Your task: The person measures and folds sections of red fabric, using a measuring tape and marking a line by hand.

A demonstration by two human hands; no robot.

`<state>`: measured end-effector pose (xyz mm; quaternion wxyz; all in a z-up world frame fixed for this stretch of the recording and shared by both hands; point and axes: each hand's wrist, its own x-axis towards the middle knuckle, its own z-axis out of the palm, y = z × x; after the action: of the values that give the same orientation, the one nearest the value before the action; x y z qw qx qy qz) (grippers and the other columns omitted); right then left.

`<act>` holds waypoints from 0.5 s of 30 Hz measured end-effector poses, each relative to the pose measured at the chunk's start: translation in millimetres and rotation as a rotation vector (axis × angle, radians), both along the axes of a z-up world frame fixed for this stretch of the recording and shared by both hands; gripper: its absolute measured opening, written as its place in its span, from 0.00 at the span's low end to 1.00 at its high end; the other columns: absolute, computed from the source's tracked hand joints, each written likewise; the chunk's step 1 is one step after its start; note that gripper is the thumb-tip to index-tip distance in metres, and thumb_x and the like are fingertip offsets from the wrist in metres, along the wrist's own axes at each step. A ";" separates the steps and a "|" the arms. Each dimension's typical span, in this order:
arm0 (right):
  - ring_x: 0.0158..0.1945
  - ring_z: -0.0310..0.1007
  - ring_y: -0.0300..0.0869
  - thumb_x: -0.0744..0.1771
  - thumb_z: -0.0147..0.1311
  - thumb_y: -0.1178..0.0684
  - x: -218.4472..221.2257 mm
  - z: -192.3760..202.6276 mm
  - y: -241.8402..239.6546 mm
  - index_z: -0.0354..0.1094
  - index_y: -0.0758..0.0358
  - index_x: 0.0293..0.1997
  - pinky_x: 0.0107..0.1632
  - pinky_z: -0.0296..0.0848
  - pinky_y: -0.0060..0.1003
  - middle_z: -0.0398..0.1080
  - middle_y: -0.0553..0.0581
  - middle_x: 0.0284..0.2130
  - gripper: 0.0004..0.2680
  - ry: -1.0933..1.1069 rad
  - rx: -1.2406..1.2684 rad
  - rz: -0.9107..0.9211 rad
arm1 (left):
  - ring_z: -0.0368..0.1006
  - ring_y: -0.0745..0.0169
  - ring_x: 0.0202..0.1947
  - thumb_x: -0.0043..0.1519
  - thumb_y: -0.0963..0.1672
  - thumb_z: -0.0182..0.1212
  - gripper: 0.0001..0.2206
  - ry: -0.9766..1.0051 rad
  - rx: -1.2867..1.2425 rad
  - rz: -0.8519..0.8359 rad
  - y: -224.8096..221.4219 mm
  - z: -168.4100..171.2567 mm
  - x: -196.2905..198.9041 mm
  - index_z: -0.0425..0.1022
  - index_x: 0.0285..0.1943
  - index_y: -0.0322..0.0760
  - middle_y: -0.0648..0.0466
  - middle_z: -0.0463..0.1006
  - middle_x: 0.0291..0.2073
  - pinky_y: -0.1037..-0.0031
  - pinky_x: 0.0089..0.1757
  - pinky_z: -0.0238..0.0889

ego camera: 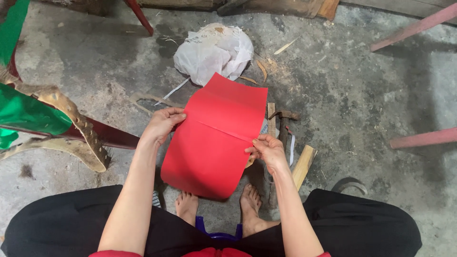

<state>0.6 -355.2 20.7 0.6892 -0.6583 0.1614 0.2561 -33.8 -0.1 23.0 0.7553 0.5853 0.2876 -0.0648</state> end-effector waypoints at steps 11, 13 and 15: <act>0.31 0.83 0.51 0.68 0.56 0.60 -50.4 22.0 -4.3 0.69 0.72 0.50 0.25 0.81 0.31 0.77 0.64 0.36 0.08 0.090 0.006 -0.072 | 0.80 0.65 0.38 0.59 0.42 0.68 0.13 -0.008 0.355 -0.278 -15.1 64.9 39.0 0.81 0.53 0.36 0.55 0.84 0.38 0.72 0.40 0.75; 0.33 0.83 0.53 0.68 0.56 0.59 -66.0 15.3 3.7 0.69 0.73 0.50 0.25 0.81 0.32 0.77 0.64 0.37 0.08 0.131 0.030 -0.099 | 0.79 0.63 0.42 0.59 0.43 0.67 0.15 -0.016 0.482 -0.363 -14.4 60.2 60.2 0.81 0.54 0.36 0.54 0.85 0.39 0.70 0.43 0.74; 0.34 0.83 0.55 0.69 0.55 0.57 -79.0 9.0 17.1 0.71 0.67 0.48 0.28 0.82 0.34 0.75 0.59 0.33 0.06 0.185 0.051 -0.181 | 0.80 0.61 0.41 0.58 0.46 0.69 0.14 0.105 0.732 -0.542 -18.7 64.1 85.2 0.84 0.53 0.45 0.56 0.85 0.41 0.72 0.40 0.72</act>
<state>-78.4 -338.1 29.7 0.7082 -0.5969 0.2763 0.2565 51.4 -18.8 87.1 0.4392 0.8636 0.1659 -0.1837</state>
